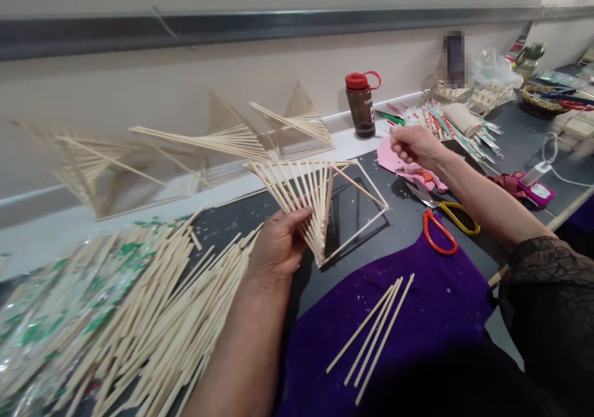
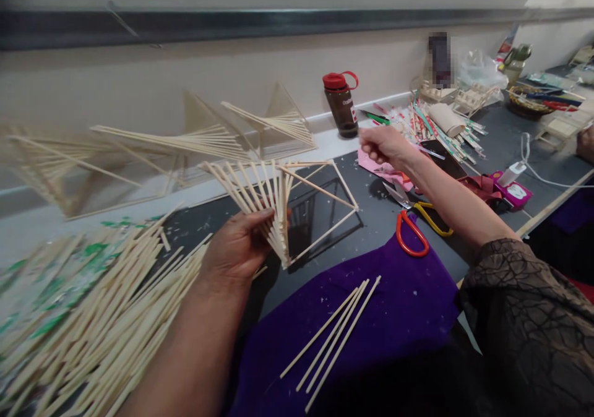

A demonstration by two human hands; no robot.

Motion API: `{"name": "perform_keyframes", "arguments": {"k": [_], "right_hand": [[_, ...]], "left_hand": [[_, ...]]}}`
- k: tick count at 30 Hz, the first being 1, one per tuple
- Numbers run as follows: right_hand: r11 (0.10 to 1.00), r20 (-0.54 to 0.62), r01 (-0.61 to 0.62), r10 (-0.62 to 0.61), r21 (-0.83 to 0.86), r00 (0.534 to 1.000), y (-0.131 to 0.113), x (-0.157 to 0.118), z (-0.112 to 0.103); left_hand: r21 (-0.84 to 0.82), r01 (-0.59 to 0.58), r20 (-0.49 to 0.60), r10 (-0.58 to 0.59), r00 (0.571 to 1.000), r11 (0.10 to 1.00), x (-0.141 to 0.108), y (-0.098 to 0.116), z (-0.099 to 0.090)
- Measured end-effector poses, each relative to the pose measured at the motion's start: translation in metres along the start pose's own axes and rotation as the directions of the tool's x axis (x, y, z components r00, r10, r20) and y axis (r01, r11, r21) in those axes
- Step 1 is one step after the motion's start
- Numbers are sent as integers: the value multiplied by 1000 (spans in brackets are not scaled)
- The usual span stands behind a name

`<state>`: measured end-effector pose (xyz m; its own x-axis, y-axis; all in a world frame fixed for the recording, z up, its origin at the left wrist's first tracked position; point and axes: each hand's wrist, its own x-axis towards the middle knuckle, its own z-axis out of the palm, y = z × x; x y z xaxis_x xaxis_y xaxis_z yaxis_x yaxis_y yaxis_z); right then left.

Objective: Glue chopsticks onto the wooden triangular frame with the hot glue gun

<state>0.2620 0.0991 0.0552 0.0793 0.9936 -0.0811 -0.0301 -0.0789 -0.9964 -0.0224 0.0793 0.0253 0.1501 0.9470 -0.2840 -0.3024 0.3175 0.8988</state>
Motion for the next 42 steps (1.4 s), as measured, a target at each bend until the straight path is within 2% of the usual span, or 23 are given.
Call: {"name": "perform_keyframes", "arguments": {"k": [2, 4, 5, 7, 9, 10, 12, 14, 18, 21, 25, 27, 29, 35, 42], "right_hand": [[976, 124, 46, -20, -214, 992, 7, -4, 4], [868, 247, 133, -13, -478, 969, 16, -8, 4], [760, 282, 186, -3, -623, 959, 20, -11, 3], [439, 317, 274, 26, -856, 948, 27, -19, 1], [115, 339, 330, 64, -937, 939, 31, -29, 0], [-3, 351, 352, 84, -936, 933, 33, -34, -1], [-150, 367, 382, 117, -912, 923, 37, -43, -1], [-224, 379, 396, 118, -890, 918, 42, -47, -2], [-269, 405, 413, 88, -870, 910, 52, -43, 0], [-256, 385, 393, 84, -883, 919, 55, -36, 4], [-132, 316, 321, 53, -938, 947, 49, -23, 6], [-46, 276, 276, 1, -960, 961, 45, -16, 6], [-1, 241, 241, -49, -971, 969, 40, -10, 7], [-85, 233, 236, 39, -968, 972, 40, -6, 20], [-85, 293, 295, 27, -952, 956, 58, -6, 27]], "left_hand": [[-8, -3, -9, 3, 1000, 1000, 0, 0, 0], [-13, -12, -27, 11, 1000, 1000, 1, 0, -1], [-10, -14, -35, 14, 999, 1000, 2, 0, -2], [-2, -15, -46, 14, 999, 1000, 3, -1, -3], [1, -14, -49, 14, 999, 1000, 3, -2, -4], [0, -14, -48, 14, 999, 1000, 3, -2, -4], [-3, -13, -49, 13, 999, 1000, 3, -2, -3], [0, -12, -51, 12, 999, 1000, 3, -2, -3], [4, -18, -51, 18, 999, 1000, 2, -2, 0], [-2, -19, -55, 19, 998, 1000, 1, -2, 2], [-5, -10, -49, 10, 999, 1000, -1, -1, 3], [-2, -12, -36, 12, 999, 1000, -1, -1, 3], [-12, -17, -28, 16, 999, 1000, -1, -1, 2], [-47, -9, -43, 7, 999, 999, -2, 1, 3], [-26, 2, -42, -3, 999, 1000, -1, -1, 3]]}}
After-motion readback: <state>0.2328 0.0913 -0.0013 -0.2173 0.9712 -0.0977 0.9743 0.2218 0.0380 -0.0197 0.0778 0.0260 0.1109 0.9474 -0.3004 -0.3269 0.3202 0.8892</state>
